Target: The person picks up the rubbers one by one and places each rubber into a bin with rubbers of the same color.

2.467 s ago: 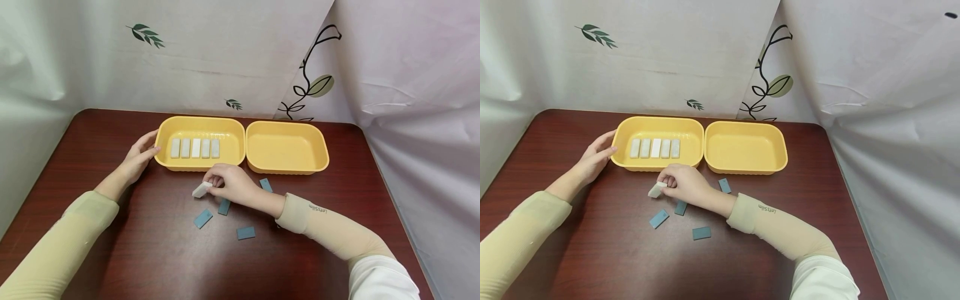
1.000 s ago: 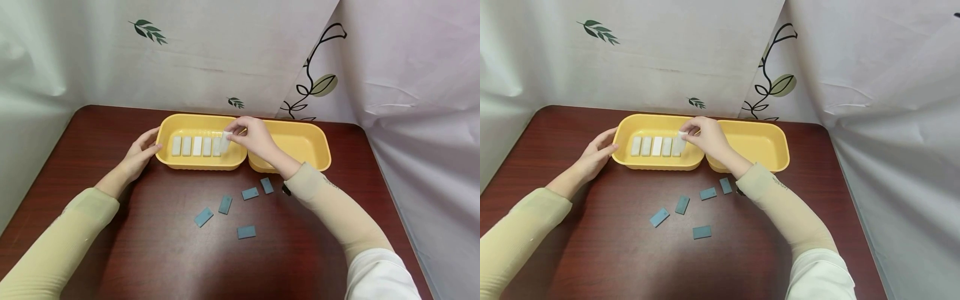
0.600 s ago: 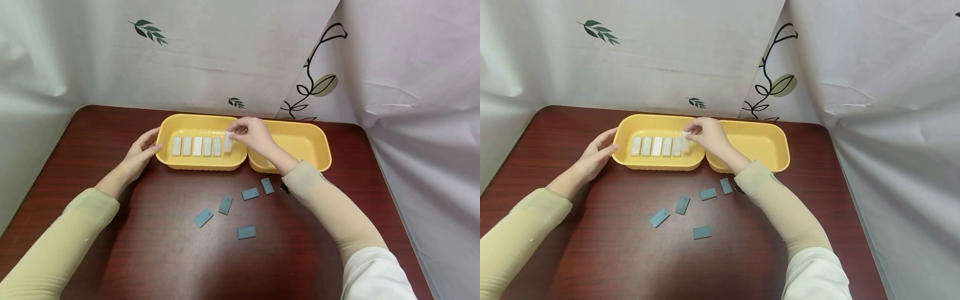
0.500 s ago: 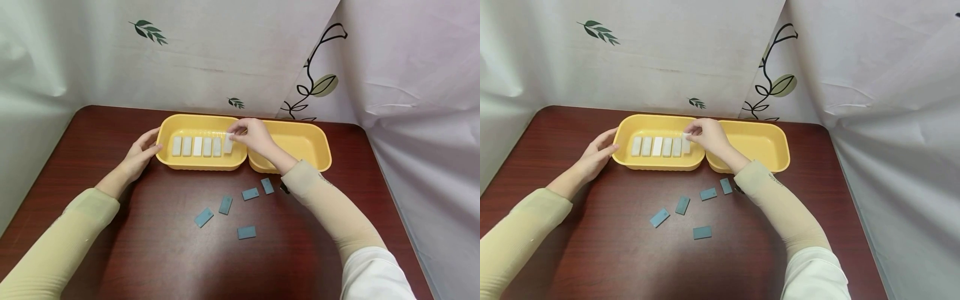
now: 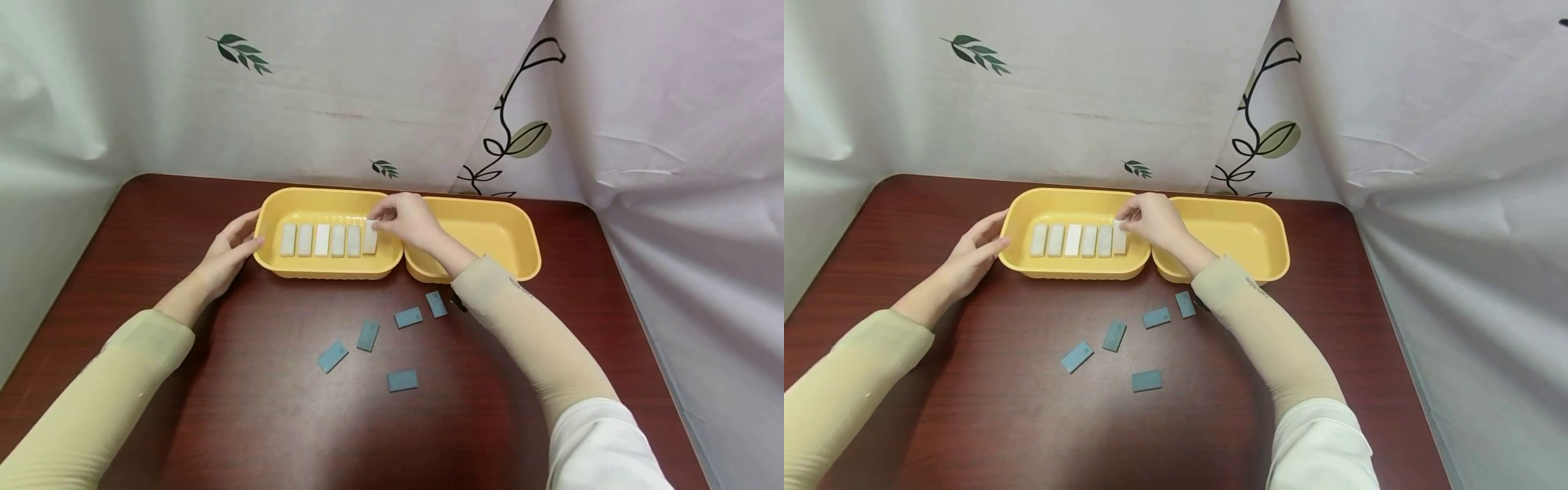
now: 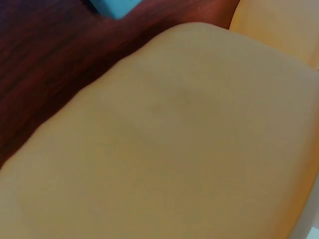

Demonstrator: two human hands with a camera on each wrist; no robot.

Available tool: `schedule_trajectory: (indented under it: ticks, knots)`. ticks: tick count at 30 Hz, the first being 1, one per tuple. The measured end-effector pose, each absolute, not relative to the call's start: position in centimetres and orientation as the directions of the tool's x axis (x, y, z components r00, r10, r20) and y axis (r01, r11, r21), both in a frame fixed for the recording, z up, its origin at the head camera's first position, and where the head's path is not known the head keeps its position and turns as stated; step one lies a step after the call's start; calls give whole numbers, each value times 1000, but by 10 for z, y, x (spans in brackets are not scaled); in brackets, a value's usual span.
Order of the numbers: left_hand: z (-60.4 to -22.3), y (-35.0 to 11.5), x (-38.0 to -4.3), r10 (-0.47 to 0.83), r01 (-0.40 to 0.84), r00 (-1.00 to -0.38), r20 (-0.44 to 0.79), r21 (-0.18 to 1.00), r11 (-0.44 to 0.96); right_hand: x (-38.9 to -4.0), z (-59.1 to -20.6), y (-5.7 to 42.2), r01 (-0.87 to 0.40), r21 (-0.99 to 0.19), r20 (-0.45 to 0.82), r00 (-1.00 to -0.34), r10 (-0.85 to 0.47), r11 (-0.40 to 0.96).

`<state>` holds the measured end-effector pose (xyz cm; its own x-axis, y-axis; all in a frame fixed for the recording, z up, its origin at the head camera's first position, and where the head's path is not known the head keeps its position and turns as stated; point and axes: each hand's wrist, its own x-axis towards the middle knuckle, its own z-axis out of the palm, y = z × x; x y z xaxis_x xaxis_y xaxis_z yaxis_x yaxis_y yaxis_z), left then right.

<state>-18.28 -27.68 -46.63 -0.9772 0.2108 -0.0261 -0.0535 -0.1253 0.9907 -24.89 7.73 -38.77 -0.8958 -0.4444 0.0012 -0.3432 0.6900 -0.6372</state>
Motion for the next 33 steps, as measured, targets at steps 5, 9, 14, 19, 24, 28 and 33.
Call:
schedule_trajectory:
  ticks: [5,9,14,19,24,28,33]
  knots:
    - [-467,-277,-182,208,-58,-978,-33,991,-119,-252,-386,76,-362,-621,-17,-881,-473,696]
    - [-468,-277,-182,205,-51,-978,-26,991,-121,-255,-384,75,-389,-598,-27,-863,-504,700]
    - [-469,-276,-182,207,-38,-978,-9,990,-135,-258,-386,75,-419,-565,-39,-847,-530,711]
    - [-469,-276,-183,210,-32,-978,-1,990,-141,-260,-387,75,-435,-540,-38,-843,-537,721]
    - [-469,-276,-183,210,-33,-978,-3,990,-140,-260,-387,75,-435,-528,-32,-848,-530,729]
    - [-468,-276,-183,209,-36,-978,-7,991,-133,-259,-386,75,-430,-528,-33,-851,-523,732]
    - [-468,-277,-184,214,-36,-977,-8,992,-125,-260,-387,74,-424,-525,-27,-858,-512,738]
